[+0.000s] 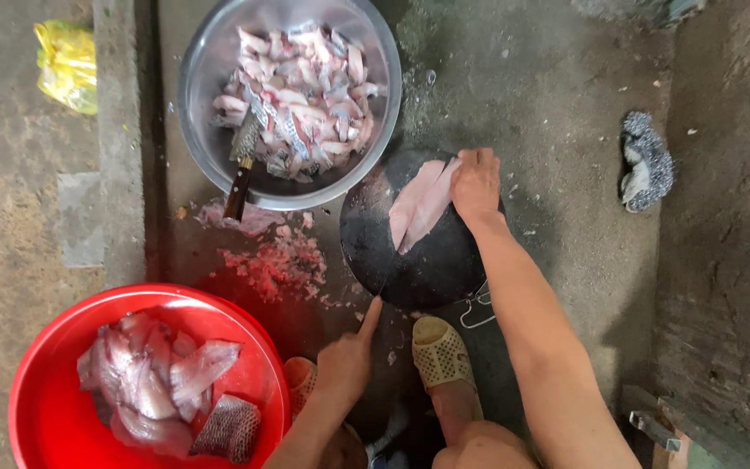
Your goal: The person cuts fish fillets into smaller pieces using a knife on a round black cutting board. They transfer the cut pieces into a metal bowl and occasionally wipe the knife with a cloth. The person handles the fish and knife with both hands throughout the task.
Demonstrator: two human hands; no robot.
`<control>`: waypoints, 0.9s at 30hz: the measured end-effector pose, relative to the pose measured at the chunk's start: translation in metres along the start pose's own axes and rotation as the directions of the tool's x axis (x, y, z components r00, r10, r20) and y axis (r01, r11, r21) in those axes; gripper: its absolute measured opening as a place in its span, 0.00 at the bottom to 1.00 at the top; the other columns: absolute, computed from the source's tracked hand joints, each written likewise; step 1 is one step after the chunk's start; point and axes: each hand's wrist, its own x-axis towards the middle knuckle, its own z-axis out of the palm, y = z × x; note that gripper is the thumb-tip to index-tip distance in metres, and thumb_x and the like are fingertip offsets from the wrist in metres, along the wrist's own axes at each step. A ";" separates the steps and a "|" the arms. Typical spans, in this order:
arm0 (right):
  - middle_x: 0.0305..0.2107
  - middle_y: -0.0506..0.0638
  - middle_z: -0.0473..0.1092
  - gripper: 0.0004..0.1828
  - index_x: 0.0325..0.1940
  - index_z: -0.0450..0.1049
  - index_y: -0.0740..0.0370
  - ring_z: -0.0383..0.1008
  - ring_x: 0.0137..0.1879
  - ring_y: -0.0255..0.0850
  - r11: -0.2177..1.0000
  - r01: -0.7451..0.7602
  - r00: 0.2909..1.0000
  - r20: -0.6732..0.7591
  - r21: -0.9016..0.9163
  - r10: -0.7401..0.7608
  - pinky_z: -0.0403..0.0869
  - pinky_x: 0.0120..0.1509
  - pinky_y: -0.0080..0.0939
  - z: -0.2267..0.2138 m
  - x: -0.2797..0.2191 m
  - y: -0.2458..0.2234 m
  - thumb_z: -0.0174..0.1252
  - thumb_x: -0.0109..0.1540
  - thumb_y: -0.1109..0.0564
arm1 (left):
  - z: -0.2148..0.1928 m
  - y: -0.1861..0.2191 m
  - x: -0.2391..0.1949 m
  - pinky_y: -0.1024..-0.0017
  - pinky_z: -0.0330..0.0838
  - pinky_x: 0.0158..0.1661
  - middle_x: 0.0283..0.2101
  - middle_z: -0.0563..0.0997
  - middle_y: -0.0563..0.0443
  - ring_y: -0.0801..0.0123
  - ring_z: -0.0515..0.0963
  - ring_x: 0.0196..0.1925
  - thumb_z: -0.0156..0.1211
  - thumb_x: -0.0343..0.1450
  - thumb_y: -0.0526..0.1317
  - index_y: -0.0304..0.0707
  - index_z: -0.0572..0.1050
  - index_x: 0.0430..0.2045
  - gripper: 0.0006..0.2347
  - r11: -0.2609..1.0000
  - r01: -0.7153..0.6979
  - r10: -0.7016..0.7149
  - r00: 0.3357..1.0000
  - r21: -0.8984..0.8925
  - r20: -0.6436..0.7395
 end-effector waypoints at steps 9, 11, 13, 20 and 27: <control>0.54 0.62 0.63 0.23 0.60 0.75 0.57 0.64 0.64 0.60 0.906 -0.414 0.806 0.499 0.088 0.320 0.65 0.68 0.54 -0.056 0.012 -0.021 0.43 0.65 0.51 | -0.007 -0.010 -0.017 0.53 0.72 0.46 0.46 0.80 0.44 0.51 0.82 0.45 0.36 0.75 0.37 0.79 0.30 0.75 0.35 0.989 0.146 -0.145 0.977 0.004 0.158; 0.52 0.60 0.65 0.20 0.54 0.76 0.58 0.66 0.61 0.56 0.876 -0.473 0.784 0.501 0.097 0.367 0.67 0.64 0.52 -0.074 0.014 -0.030 0.46 0.62 0.53 | 0.024 -0.027 0.007 0.54 0.75 0.34 0.35 0.79 0.47 0.54 0.81 0.33 0.42 0.76 0.42 0.77 0.35 0.75 0.33 0.996 0.067 -0.061 0.993 0.053 -0.104; 0.51 0.58 0.67 0.16 0.47 0.77 0.58 0.68 0.59 0.53 0.844 -0.527 0.749 0.523 0.099 0.407 0.70 0.60 0.51 -0.075 0.005 -0.032 0.48 0.60 0.55 | 0.033 -0.029 0.025 0.55 0.78 0.23 0.23 0.78 0.51 0.56 0.80 0.21 0.48 0.77 0.47 0.74 0.40 0.74 0.31 0.994 0.010 0.026 0.940 0.105 -0.339; 0.42 0.60 0.75 0.18 0.54 0.75 0.52 0.75 0.55 0.59 0.844 -0.525 0.795 0.419 0.113 0.438 0.72 0.61 0.58 -0.051 -0.004 -0.019 0.56 0.61 0.47 | -0.057 0.016 0.081 0.51 0.80 0.35 0.32 0.81 0.42 0.46 0.86 0.34 0.40 0.77 0.46 0.75 0.40 0.75 0.29 0.969 -0.103 0.186 0.904 0.226 -0.386; 0.43 0.60 0.76 0.19 0.56 0.75 0.49 0.74 0.58 0.58 0.843 -0.533 0.754 0.491 0.070 0.436 0.72 0.62 0.57 -0.053 0.008 -0.020 0.53 0.62 0.45 | -0.104 0.028 0.093 0.57 0.79 0.43 0.39 0.83 0.45 0.52 0.86 0.42 0.40 0.77 0.46 0.87 0.45 0.72 0.27 0.964 -0.081 0.120 0.982 0.253 -0.143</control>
